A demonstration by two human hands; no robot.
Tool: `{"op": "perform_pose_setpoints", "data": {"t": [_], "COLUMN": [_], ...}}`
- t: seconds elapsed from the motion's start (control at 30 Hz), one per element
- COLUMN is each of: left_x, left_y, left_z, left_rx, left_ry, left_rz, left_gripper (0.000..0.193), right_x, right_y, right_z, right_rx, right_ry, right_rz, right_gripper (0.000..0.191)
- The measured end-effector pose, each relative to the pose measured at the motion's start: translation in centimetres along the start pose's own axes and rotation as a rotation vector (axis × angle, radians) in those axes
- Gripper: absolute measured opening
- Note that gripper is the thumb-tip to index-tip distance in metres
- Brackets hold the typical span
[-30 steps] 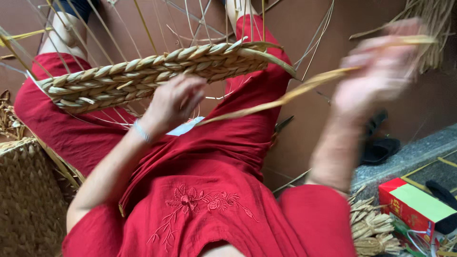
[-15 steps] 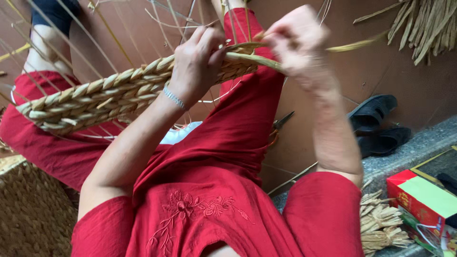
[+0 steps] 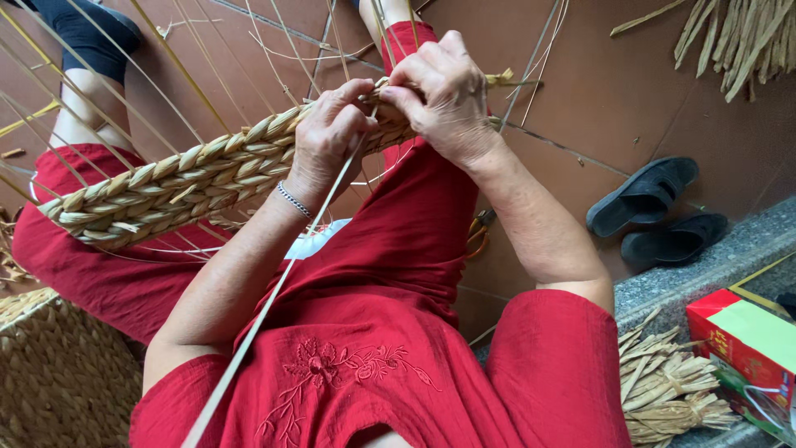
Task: The person sits on the floor weaving a basket, threading and tightening long dried plant strands around a woven basket body held across their lap. They tuck and pull strands through the weave, briefly cut a strand with scissors, and continue weaving new strands around the rim.
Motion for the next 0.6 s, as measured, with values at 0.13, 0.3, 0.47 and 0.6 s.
{"op": "perform_pose_setpoints", "data": {"t": [0.13, 0.3, 0.47, 0.6], "left_x": [-1.1, -2.6, -3.6, -3.0], "left_y": [0.1, -1.1, -2.3, -2.8], "left_z": [-0.8, -2.4, -3.2, -3.3], "left_rx": [-0.006, 0.074, 0.124, 0.029], "left_ry": [0.045, 0.193, 0.352, 0.213], "left_rz": [0.089, 0.059, 0.0, -0.239], "left_gripper": [0.018, 0.022, 0.071, 0.052], "right_x": [-0.5, -0.9, -1.0, 0.4], "right_y": [-0.7, 0.4, 3.8, 3.7], "right_z": [-0.5, -0.5, 1.8, 3.8], "right_rx": [0.042, 0.017, 0.215, 0.076], "right_ry": [0.105, 0.132, 0.185, 0.029], "right_rz": [0.156, 0.049, 0.226, 0.157], "right_gripper": [0.026, 0.019, 0.03, 0.032]}}
Point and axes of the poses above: each hand's wrist, its own z-axis away from the middle knuckle, its own y-axis out of the back of the hand, x = y × z, the point moved 3 cm from there along -z, towards the middle knuckle, and after that the axes turned 12 degrees about z, right-handed, at the moved point
